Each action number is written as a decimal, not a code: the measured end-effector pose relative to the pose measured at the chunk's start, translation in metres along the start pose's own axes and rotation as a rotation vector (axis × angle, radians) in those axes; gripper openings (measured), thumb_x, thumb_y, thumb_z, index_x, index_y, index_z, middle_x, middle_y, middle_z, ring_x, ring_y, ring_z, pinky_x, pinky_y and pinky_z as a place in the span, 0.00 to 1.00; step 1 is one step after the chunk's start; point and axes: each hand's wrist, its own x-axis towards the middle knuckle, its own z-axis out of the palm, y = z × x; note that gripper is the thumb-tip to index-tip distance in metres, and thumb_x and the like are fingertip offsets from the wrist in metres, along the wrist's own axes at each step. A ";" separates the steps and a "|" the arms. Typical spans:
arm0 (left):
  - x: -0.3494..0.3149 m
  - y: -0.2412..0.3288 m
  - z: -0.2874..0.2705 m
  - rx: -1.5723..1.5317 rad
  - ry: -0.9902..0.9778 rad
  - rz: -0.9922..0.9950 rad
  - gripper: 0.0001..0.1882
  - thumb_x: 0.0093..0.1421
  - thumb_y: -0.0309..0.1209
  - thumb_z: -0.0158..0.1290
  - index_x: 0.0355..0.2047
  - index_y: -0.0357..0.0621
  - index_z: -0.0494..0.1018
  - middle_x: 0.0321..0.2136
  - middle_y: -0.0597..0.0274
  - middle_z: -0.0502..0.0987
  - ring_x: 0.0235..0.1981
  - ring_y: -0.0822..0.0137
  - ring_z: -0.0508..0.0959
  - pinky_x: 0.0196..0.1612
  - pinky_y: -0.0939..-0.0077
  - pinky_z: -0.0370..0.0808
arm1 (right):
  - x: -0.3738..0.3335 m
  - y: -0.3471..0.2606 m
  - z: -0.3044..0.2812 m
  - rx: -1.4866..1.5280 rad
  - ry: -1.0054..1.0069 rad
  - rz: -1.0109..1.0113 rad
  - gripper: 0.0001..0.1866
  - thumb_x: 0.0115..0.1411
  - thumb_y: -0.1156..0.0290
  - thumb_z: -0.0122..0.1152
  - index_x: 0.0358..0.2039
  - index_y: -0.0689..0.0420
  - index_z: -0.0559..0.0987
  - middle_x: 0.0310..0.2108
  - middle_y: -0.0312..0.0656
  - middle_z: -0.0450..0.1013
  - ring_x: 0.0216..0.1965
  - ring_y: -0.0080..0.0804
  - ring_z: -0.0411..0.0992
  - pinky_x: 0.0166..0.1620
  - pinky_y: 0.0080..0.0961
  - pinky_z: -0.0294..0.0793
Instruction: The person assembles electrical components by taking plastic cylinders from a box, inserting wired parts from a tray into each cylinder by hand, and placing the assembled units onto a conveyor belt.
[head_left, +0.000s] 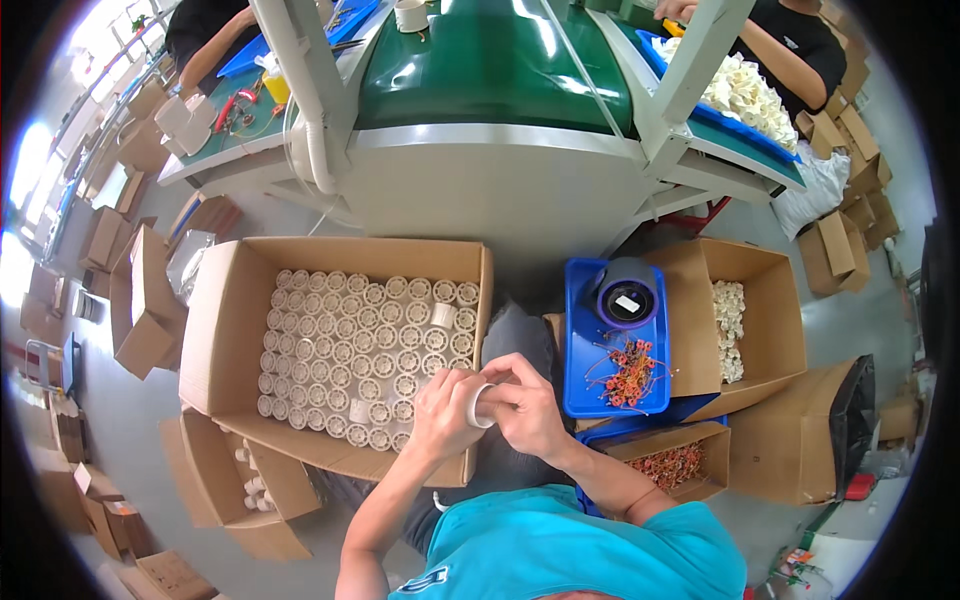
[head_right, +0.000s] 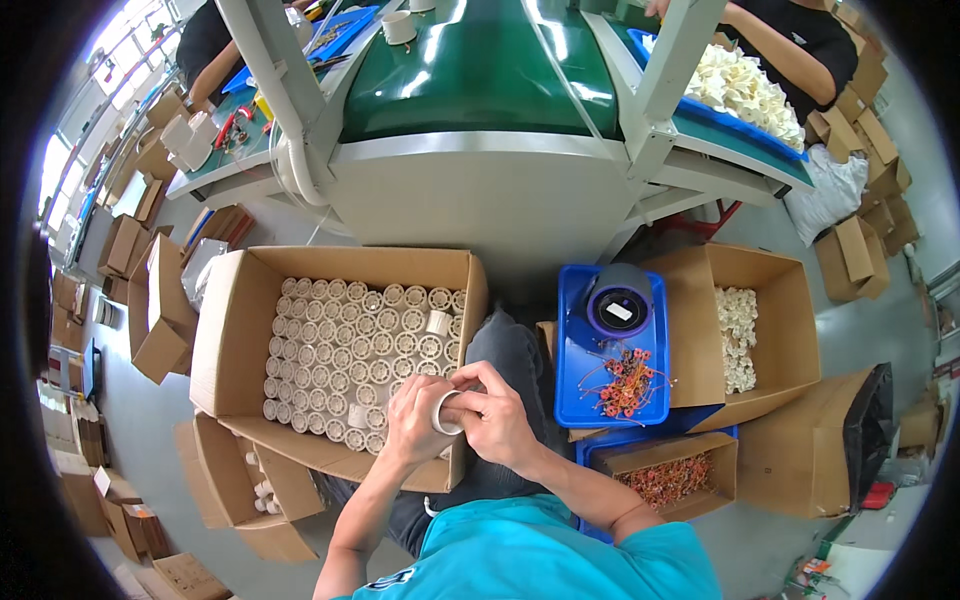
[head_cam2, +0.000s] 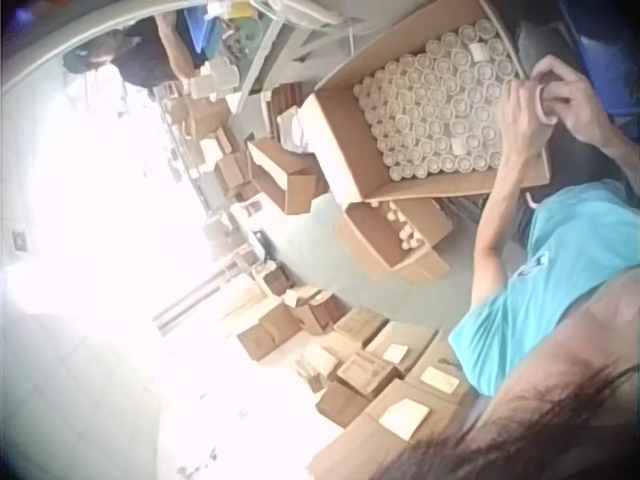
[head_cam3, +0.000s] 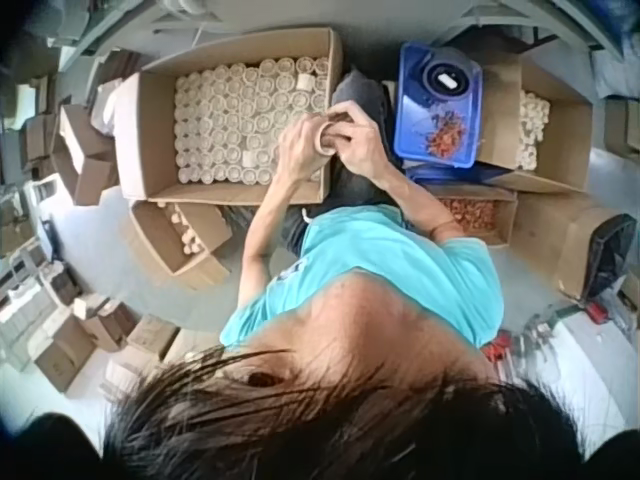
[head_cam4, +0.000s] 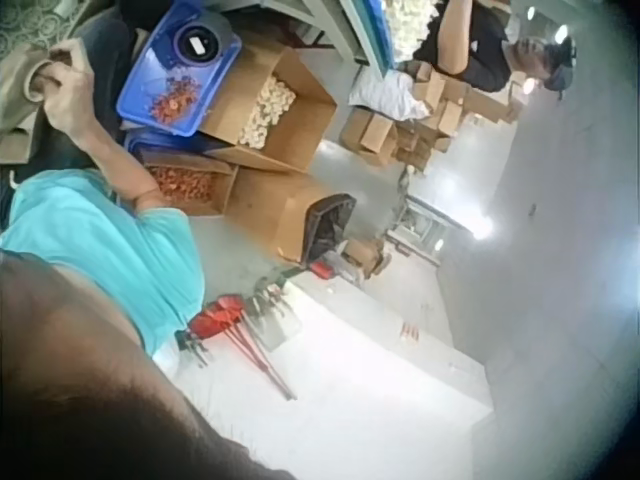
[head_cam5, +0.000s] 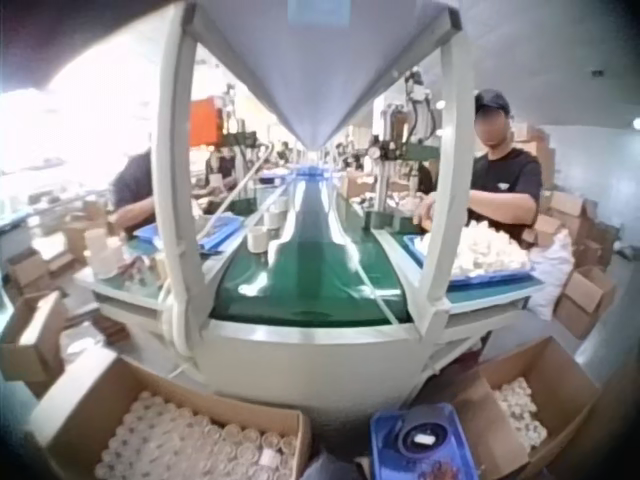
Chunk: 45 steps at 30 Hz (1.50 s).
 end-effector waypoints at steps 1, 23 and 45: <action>0.002 0.000 0.000 -0.003 -0.004 0.000 0.25 0.37 0.23 0.66 0.38 0.40 0.69 0.30 0.56 0.77 0.28 0.54 0.78 0.29 0.65 0.75 | 0.001 0.001 -0.001 -0.009 0.014 -0.017 0.08 0.48 0.85 0.65 0.30 0.62 0.84 0.40 0.43 0.72 0.37 0.35 0.76 0.42 0.28 0.76; 0.349 -0.205 -0.012 0.242 0.464 -0.009 0.35 0.58 0.40 0.60 0.58 0.31 0.61 0.51 0.42 0.68 0.50 0.43 0.71 0.52 0.55 0.70 | -0.055 0.093 -0.088 -0.410 0.293 0.332 0.14 0.53 0.76 0.65 0.42 0.60 0.82 0.38 0.45 0.76 0.36 0.35 0.76 0.36 0.25 0.76; -0.150 -0.163 0.039 0.569 -0.945 -0.114 0.37 0.49 0.50 0.63 0.53 0.40 0.68 0.57 0.46 0.64 0.56 0.47 0.66 0.52 0.52 0.69 | -0.072 0.199 -0.135 -1.085 0.369 0.486 0.15 0.47 0.84 0.61 0.39 0.64 0.78 0.43 0.55 0.68 0.46 0.56 0.70 0.47 0.43 0.72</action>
